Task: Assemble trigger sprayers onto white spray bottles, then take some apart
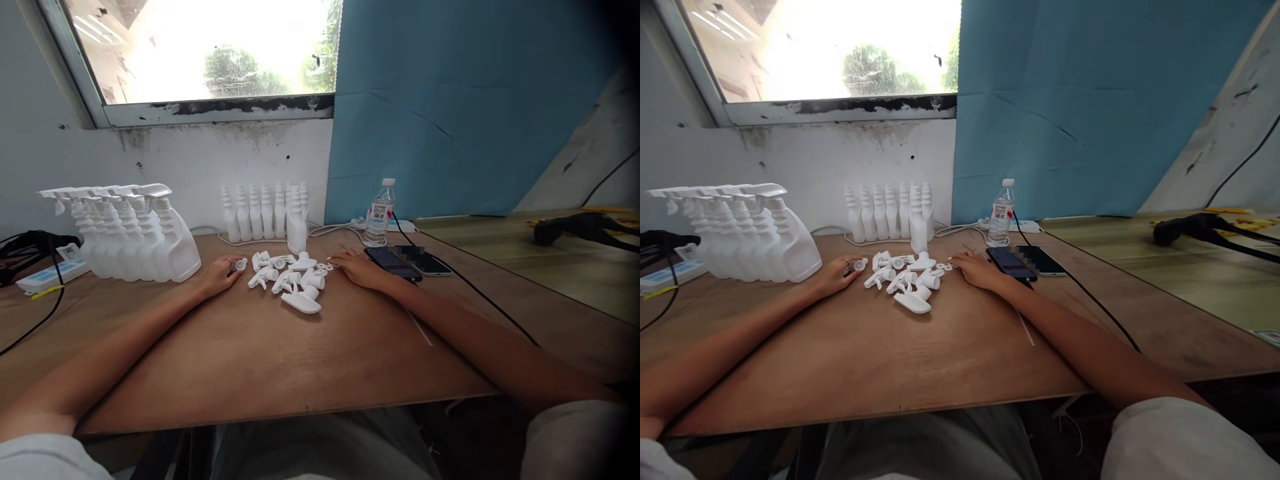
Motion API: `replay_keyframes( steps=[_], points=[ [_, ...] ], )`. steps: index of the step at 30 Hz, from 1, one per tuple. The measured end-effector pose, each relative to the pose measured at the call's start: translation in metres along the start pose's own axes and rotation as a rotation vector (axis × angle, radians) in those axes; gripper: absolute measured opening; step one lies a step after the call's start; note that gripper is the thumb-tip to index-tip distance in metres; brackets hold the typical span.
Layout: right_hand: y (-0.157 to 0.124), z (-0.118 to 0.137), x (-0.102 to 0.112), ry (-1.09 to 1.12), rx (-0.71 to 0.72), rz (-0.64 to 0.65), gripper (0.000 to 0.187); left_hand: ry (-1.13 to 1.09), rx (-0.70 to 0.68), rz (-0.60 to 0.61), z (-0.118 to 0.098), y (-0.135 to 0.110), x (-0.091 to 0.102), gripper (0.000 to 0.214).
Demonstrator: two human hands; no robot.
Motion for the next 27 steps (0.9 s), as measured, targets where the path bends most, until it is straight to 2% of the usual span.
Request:
replay_keyframes(
  steps=[2,5,7,9,11,13,16,19,22,24,27],
  points=[
    [0.001,-0.001,-0.003,-0.01,0.006,-0.049,0.039,-0.051,-0.001,-0.05,0.0,-0.003,0.001,0.051],
    [0.003,-0.001,-0.006,-0.016,0.017,-0.123,0.029,-0.147,0.009,-0.237,-0.012,-0.012,0.005,0.052],
    [0.004,0.0,-0.005,-0.013,0.032,-0.171,0.025,-0.205,-0.011,-0.347,-0.031,-0.023,0.007,0.051],
    [0.005,0.003,0.0,-0.01,0.039,-0.239,0.025,-0.263,-0.066,-0.381,-0.059,-0.038,0.007,0.045],
    [0.005,0.01,0.009,-0.004,0.039,-0.322,0.028,-0.333,-0.156,-0.319,-0.092,-0.052,0.005,0.04],
    [0.003,0.025,0.019,0.01,0.05,-0.39,0.029,-0.421,-0.22,-0.193,-0.121,-0.062,0.0,0.037],
    [-0.004,0.061,0.036,0.055,0.13,-0.464,0.024,-0.505,-0.218,0.021,-0.149,-0.068,-0.007,0.037],
    [-0.015,0.106,0.049,0.174,0.366,-0.612,0.019,-0.531,-0.195,0.147,-0.155,-0.066,-0.01,0.036],
    [-0.024,0.14,0.051,0.213,0.561,-0.645,0.016,-0.572,-0.21,0.175,-0.152,-0.064,-0.01,0.034],
    [-0.027,0.153,0.048,0.235,0.642,-0.655,0.014,-0.593,-0.226,0.192,-0.15,-0.065,-0.01,0.035],
    [-0.029,0.159,0.041,0.274,0.71,-0.646,0.015,-0.609,-0.236,0.203,-0.149,-0.065,-0.011,0.033]
  ],
)
Point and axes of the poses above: each hand's wrist, its own y-axis towards the middle knuckle, its own x-axis out of the back of the hand, z = x × y, the point moved 2 cm from there along y, towards the middle knuckle, and after that the axes turned 1 degree about -z, right-handed, at the moved point
